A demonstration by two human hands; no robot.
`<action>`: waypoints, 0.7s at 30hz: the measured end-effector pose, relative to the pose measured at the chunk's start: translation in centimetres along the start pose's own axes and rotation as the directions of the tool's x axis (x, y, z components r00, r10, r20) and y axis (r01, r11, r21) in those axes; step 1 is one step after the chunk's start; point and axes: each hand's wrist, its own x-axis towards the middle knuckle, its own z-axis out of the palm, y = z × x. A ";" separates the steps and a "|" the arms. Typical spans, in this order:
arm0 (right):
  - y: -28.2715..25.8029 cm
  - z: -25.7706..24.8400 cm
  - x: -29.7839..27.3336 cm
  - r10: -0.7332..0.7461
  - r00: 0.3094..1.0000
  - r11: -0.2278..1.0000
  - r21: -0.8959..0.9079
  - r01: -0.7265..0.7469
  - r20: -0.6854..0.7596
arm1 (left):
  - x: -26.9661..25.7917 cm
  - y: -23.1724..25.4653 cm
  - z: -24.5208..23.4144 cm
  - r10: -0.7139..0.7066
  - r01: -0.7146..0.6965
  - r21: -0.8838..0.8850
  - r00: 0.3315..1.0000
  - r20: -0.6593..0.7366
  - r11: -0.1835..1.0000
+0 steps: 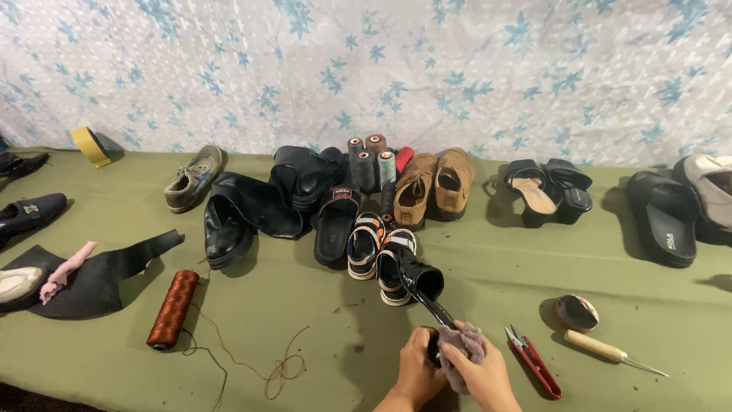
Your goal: The person wipes a pair of children's sandals with a cloth, cleaning the straps and soles. They then pick up a black high-heeled shoe and wipe it with the same cloth, cleaning the upper and heel. Finally, they pick up a black slide sandal and wipe it with the cloth.
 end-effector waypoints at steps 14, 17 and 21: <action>-2.3 0.0 0.3 -0.008 0.993 0.762 -0.643 0.083 0.119 | 0.5 1.9 -0.4 0.068 -0.072 0.063 0.996 0.060 0.995; -2.2 -0.5 -0.1 -0.052 0.982 0.785 -0.601 0.152 0.181 | 0.5 1.8 -0.6 0.198 -0.199 0.080 0.980 0.021 0.977; -0.9 -1.4 0.1 -0.159 0.957 0.832 -0.489 0.262 0.241 | 0.3 1.6 -0.9 -0.003 0.015 -0.143 0.997 0.080 0.990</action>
